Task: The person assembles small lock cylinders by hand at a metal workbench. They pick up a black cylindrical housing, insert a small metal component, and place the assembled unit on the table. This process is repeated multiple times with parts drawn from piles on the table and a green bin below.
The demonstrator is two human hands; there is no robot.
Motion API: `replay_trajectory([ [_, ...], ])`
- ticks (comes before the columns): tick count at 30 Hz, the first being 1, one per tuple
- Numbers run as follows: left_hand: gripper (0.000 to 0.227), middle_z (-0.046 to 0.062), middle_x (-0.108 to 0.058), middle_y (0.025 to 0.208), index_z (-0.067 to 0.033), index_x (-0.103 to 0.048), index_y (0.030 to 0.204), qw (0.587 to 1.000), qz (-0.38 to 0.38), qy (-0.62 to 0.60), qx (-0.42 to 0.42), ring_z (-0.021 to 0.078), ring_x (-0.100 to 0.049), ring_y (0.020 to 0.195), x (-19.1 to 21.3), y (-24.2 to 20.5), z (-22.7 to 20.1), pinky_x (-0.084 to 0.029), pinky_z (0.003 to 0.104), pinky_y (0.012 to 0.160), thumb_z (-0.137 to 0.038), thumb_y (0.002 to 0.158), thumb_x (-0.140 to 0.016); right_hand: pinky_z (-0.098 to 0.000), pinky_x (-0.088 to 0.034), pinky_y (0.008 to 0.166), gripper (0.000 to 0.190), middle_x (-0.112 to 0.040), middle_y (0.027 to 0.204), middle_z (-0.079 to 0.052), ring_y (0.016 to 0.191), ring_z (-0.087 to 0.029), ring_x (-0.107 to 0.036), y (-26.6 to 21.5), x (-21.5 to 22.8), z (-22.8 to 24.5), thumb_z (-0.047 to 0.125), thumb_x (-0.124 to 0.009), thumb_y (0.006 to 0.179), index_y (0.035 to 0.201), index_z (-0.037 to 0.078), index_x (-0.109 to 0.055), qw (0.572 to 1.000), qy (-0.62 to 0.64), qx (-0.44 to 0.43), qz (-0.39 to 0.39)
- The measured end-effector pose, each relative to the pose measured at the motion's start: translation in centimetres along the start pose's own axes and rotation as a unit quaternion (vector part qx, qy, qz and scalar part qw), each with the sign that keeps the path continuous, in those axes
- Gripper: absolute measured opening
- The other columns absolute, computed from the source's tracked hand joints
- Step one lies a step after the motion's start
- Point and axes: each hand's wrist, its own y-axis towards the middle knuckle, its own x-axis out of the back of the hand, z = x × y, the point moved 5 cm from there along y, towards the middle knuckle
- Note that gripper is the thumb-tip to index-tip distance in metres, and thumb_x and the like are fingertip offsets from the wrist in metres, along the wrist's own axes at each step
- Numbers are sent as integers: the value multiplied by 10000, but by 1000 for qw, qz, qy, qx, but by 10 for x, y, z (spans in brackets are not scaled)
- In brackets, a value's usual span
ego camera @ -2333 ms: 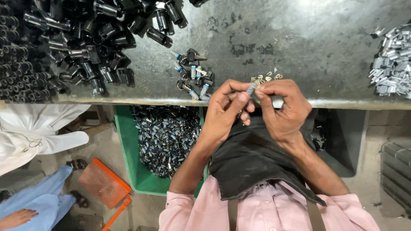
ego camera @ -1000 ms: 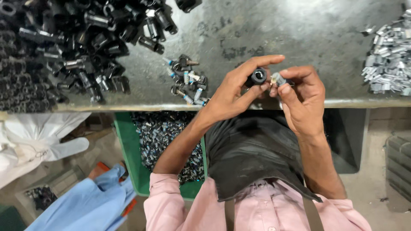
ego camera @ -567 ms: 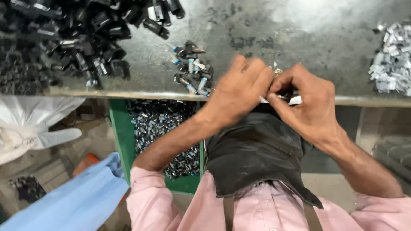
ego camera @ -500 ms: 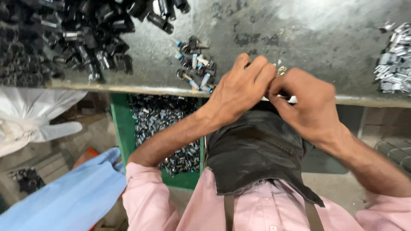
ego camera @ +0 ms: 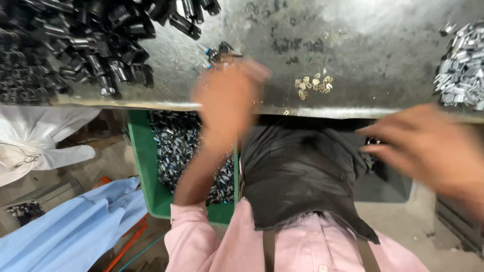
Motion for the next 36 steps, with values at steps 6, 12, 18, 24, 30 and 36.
replay_trajectory([
  [6, 362, 195, -711, 851, -25, -671, 919, 960, 90, -104, 243, 422, -690, 794, -115, 38, 109, -531, 524, 665, -371, 864, -759, -413, -511, 764, 292, -620, 979, -24, 897, -262, -549, 80, -74, 62, 275, -818, 856, 1132, 192, -772, 980, 49, 87, -172],
  [12, 263, 80, -691, 876, -38, -596, 1100, 876, -40, -459, 144, 241, -674, 824, -70, 38, 82, -518, 401, 743, -293, 1069, -542, -332, -544, 771, 126, -687, 999, -35, 891, -190, -664, 82, -91, 39, 134, -767, 927, 1033, 95, -711, 942, 266, 7, -205],
  [18, 306, 23, -597, 1035, -33, -584, 1346, 490, 88, -855, 146, 120, -620, 970, -43, -4, -7, -534, 294, 955, -226, 1112, -538, -309, -576, 842, 82, -702, 1001, -99, 902, -150, -681, 92, -87, 23, 41, -658, 1032, 1102, -2, -663, 679, 692, -57, -239],
  [24, 259, 48, -618, 916, -42, -594, 1247, 235, 140, -938, 215, 100, -581, 726, -51, -27, -61, -557, 296, 725, -248, 1090, -601, -298, -569, 884, 60, -689, 1017, -107, 922, -146, -669, 94, -76, 31, -22, -665, 1062, 1108, -14, -626, 605, 750, -10, -267],
  [30, 237, 82, -661, 953, -31, -574, 1125, 269, 103, -929, 232, 120, -631, 731, -59, -23, -69, -602, 331, 740, -233, 1046, -671, -281, -577, 941, 152, -709, 1099, -106, 1023, -151, -693, 88, -48, 43, -3, -714, 1041, 1178, -15, -648, 752, 563, -79, -335],
  [36, 206, 141, -725, 1021, 27, -591, 1134, 403, 40, -891, 204, 133, -701, 804, -56, -20, -68, -603, 298, 742, -108, 1029, -705, -281, -581, 860, 135, -760, 1030, -124, 956, -193, -752, 79, -21, 60, 5, -811, 983, 1070, -9, -708, 868, 282, -98, -396],
])
